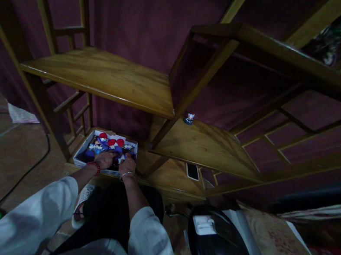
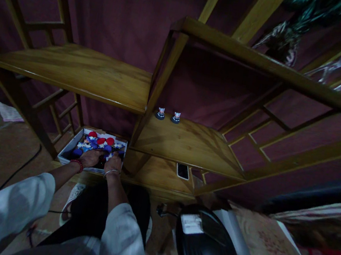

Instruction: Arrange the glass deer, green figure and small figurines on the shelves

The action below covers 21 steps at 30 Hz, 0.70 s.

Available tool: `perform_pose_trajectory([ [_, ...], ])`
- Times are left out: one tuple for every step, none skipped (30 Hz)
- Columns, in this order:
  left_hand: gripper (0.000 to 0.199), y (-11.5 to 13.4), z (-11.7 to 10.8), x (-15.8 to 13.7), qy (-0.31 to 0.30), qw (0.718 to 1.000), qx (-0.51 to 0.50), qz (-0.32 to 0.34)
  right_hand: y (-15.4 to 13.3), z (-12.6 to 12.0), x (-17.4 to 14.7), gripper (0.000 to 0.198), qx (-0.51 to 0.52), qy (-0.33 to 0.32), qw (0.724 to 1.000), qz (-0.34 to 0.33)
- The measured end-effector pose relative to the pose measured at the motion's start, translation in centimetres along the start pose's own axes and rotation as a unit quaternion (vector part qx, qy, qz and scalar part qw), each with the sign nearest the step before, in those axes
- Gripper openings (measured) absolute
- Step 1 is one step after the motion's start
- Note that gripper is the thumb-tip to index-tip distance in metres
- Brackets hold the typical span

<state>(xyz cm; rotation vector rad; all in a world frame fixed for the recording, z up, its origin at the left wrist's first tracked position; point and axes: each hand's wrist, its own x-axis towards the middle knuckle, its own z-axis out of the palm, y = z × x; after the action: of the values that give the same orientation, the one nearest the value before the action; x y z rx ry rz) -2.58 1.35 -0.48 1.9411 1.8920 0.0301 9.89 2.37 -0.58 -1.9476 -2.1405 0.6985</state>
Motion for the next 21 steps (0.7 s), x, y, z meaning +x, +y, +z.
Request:
perform_pose_trajectory([
  [0.039, -0.03, 0.04, 0.05, 0.0, 1.0, -0.002, -0.002, -0.02, 0.03, 0.01, 0.027, -0.004, -0.001, 1.0, 0.003],
  [0.039, -0.07, 0.08, 0.11, 0.001, 1.0, -0.004, -0.003, -0.03, 0.08, 0.03, 0.027, -0.01, -0.001, 1.0, 0.004],
  [0.039, -0.12, 0.12, 0.19, 0.002, 1.0, -0.005, -0.005, -0.03, 0.14, 0.05, 0.027, -0.015, -0.002, 1.0, 0.002],
  [0.038, -0.17, 0.16, 0.27, 0.003, 1.0, -0.006, -0.008, -0.01, 0.21, 0.07, 0.028, -0.019, -0.003, 1.0, -0.003],
  [0.038, -0.22, 0.2, 0.34, 0.003, 1.0, -0.006, -0.011, 0.0, 0.28, 0.09, 0.028, -0.022, -0.005, 1.0, -0.009],
  [0.038, -0.26, 0.23, 0.4, 0.004, 1.0, -0.007, -0.014, 0.02, 0.35, 0.11, 0.03, -0.025, -0.007, 1.0, -0.014],
  [0.038, -0.3, 0.27, 0.44, 0.005, 1.0, -0.007, -0.015, 0.04, 0.42, 0.12, 0.031, -0.028, -0.008, 0.999, -0.018],
  [0.038, -0.34, 0.3, 0.46, 0.005, 1.0, -0.007, -0.015, 0.05, 0.48, 0.14, 0.033, -0.03, -0.009, 0.999, -0.019],
  [0.037, -0.38, 0.34, 0.48, 0.007, 1.0, -0.008, -0.015, 0.05, 0.53, 0.15, 0.035, -0.031, -0.009, 0.999, -0.019],
  [0.037, -0.41, 0.38, 0.48, 0.008, 1.0, -0.008, -0.014, 0.05, 0.56, 0.15, 0.038, -0.033, -0.009, 0.999, -0.017],
  [0.036, -0.45, 0.43, 0.48, 0.009, 1.0, -0.009, -0.014, 0.02, 0.58, 0.15, 0.04, -0.034, -0.008, 0.999, -0.015],
  [0.035, -0.48, 0.47, 0.48, 0.011, 1.0, -0.009, -0.015, -0.01, 0.58, 0.13, 0.042, -0.034, -0.008, 0.999, -0.013],
  [0.034, -0.51, 0.5, 0.48, 0.012, 1.0, -0.009, -0.016, -0.04, 0.56, 0.1, 0.043, -0.034, -0.008, 0.999, -0.012],
  [0.034, -0.53, 0.53, 0.47, 0.013, 1.0, -0.008, -0.017, -0.08, 0.53, 0.06, 0.044, -0.034, -0.006, 0.999, -0.011],
  [0.033, -0.54, 0.55, 0.46, 0.013, 1.0, -0.007, -0.018, -0.12, 0.5, 0.01, 0.044, -0.033, -0.004, 0.999, -0.011],
  [0.032, -0.55, 0.55, 0.44, 0.013, 1.0, -0.007, -0.019, -0.16, 0.47, -0.04, 0.044, -0.032, -0.001, 0.999, -0.01],
  [0.032, -0.55, 0.55, 0.42, 0.013, 1.0, -0.006, -0.019, -0.18, 0.45, -0.09, 0.045, -0.031, 0.001, 0.999, -0.011],
  [0.031, -0.54, 0.54, 0.39, 0.012, 1.0, -0.006, -0.018, -0.19, 0.44, -0.13, 0.045, -0.03, 0.003, 0.999, -0.011],
  [0.031, -0.52, 0.52, 0.36, 0.011, 1.0, -0.005, -0.018, -0.19, 0.45, -0.17, 0.045, -0.03, 0.004, 0.999, -0.011],
  [0.032, -0.49, 0.5, 0.33, 0.01, 1.0, -0.004, -0.018, -0.18, 0.46, -0.2, 0.045, -0.03, 0.006, 0.999, -0.011],
  [0.032, -0.46, 0.48, 0.31, 0.01, 1.0, -0.003, -0.018, -0.17, 0.48, -0.23, 0.045, -0.031, 0.007, 0.999, -0.011],
])
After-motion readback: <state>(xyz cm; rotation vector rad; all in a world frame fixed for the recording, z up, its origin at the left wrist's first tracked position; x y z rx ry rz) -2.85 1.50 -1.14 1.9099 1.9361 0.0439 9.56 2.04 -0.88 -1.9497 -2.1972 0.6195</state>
